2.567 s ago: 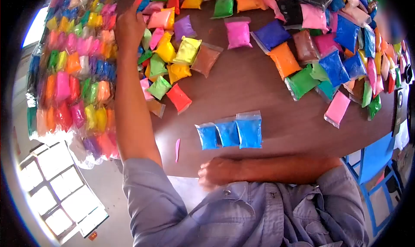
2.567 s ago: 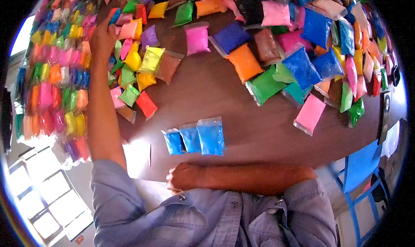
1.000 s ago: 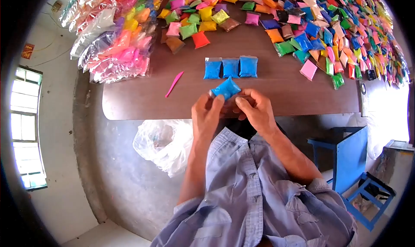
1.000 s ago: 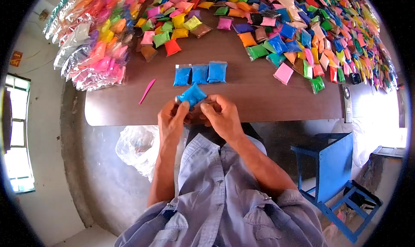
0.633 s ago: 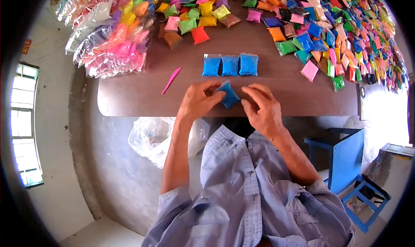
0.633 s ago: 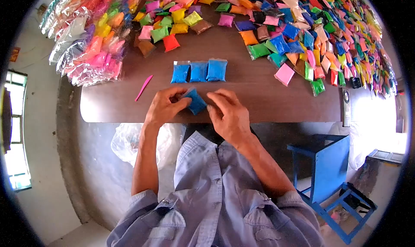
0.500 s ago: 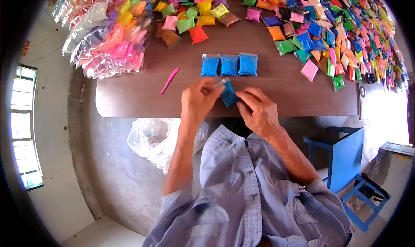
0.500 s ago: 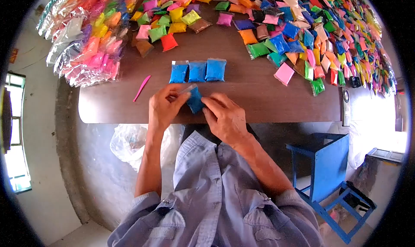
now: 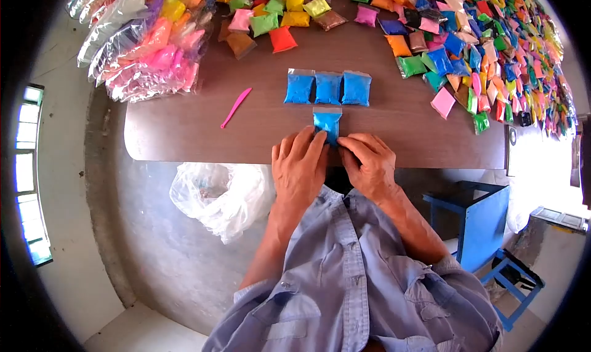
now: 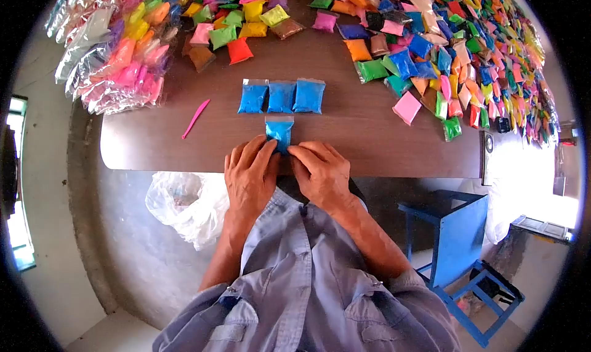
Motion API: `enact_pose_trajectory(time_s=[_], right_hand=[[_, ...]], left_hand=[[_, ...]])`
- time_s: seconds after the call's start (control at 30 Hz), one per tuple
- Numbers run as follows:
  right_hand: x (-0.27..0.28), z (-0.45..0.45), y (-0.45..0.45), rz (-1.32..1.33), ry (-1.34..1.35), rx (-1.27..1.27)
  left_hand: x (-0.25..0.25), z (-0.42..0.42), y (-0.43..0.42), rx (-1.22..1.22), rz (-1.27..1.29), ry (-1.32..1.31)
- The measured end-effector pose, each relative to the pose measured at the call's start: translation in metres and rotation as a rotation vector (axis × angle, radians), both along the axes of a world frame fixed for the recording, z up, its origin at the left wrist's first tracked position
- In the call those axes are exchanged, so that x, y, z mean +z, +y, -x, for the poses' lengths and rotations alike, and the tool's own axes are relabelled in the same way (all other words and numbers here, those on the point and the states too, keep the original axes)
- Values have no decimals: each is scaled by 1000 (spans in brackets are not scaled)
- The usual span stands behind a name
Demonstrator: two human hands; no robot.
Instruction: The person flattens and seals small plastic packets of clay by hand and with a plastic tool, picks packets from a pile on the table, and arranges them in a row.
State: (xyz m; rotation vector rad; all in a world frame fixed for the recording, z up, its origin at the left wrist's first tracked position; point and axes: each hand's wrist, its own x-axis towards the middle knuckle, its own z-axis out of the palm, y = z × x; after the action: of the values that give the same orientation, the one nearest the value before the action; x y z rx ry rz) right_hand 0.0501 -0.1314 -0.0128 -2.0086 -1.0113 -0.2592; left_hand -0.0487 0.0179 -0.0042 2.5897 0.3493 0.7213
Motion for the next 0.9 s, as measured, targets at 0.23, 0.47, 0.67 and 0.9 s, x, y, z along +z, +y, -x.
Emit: enact_pose_trajectory(time_s=[0.23,0.47,0.67,0.9], right_hand=[[-2,0,1,10,-51,-23],[-1,-1,0,-51,-21,-11],[2,1,-3,-220,147,-49],[-1,-1,-14,-316,215,-31]], left_hand=[[-4,0,1,11,-14,-18],[-7,4,0,8,-5,-29],[8,-9,-5,-106,-13,30],[2,-9,0,-153,-91,40]])
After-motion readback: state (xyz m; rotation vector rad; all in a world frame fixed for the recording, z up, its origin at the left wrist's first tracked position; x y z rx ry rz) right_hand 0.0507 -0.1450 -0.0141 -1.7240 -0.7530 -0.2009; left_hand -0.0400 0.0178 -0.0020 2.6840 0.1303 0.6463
